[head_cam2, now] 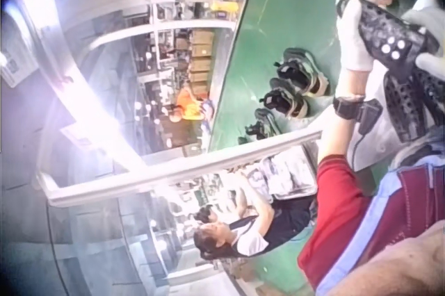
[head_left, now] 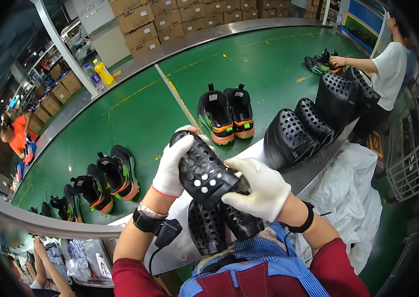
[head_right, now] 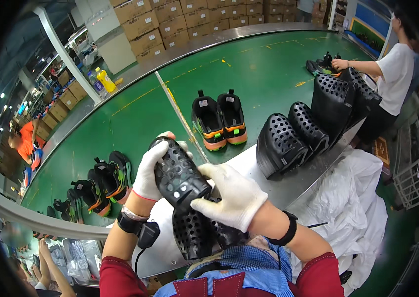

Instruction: Attaching plastic components to sneaker uppers on a production line.

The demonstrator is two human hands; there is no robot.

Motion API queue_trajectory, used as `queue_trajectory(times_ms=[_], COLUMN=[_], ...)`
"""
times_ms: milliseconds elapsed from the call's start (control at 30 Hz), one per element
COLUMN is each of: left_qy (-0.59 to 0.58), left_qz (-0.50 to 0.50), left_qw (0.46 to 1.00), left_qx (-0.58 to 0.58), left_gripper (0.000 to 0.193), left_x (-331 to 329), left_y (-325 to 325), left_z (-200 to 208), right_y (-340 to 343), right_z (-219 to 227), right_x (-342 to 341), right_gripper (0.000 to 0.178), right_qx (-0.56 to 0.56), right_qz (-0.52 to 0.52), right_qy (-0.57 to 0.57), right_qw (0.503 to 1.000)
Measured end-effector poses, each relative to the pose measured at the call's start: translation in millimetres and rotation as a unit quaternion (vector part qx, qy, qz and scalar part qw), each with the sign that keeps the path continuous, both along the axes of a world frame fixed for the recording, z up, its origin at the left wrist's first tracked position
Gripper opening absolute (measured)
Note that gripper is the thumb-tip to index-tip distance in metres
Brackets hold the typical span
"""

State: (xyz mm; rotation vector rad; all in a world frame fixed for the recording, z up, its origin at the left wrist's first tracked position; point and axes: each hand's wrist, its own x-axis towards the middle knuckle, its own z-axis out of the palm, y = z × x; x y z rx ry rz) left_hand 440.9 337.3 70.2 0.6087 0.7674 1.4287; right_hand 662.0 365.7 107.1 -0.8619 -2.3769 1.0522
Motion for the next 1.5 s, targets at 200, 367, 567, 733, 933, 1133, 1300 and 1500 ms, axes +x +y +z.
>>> queue_trajectory(times_ms=[200,367,567,733,933,1133,1300,1500], left_qy=[0.107,0.19,0.29,0.713,0.808,0.782,0.748,0.748], left_qz=[0.13,0.167,0.01,-0.117,-0.07,0.037,0.001,0.028], left_qw=[0.981,0.966,0.952,0.686,0.585,0.622,0.659,0.66], left_qx=[0.095,0.044,-0.099,0.089,0.008,0.027,-0.072,-0.063], left_gripper=[0.026,0.024,0.043,0.048,0.027,0.036,0.036,0.043], left_x=[14,34,7,-19,-13,-11,-9,-18], left_y=[38,73,124,132,88,35,30,30], left_z=[-17,-19,-56,-114,-75,-116,-114,-129], right_y=[19,28,48,42,54,90,110,122], right_z=[-24,-43,-48,-44,-23,-14,-12,-38], right_x=[-13,-13,12,23,10,-48,-109,-165], right_gripper=[0.056,0.041,0.031,0.028,0.028,0.037,0.042,0.038], right_qx=[-0.058,-0.012,0.084,0.128,0.132,0.05,0.072,0.159], right_qz=[-0.047,-0.109,-0.224,-0.182,-0.083,0.014,0.088,0.15], right_qy=[0.01,0.004,-0.168,-0.165,-0.243,-0.34,-0.406,-0.435], right_qw=[0.997,0.994,0.956,0.961,0.957,0.939,0.907,0.873])
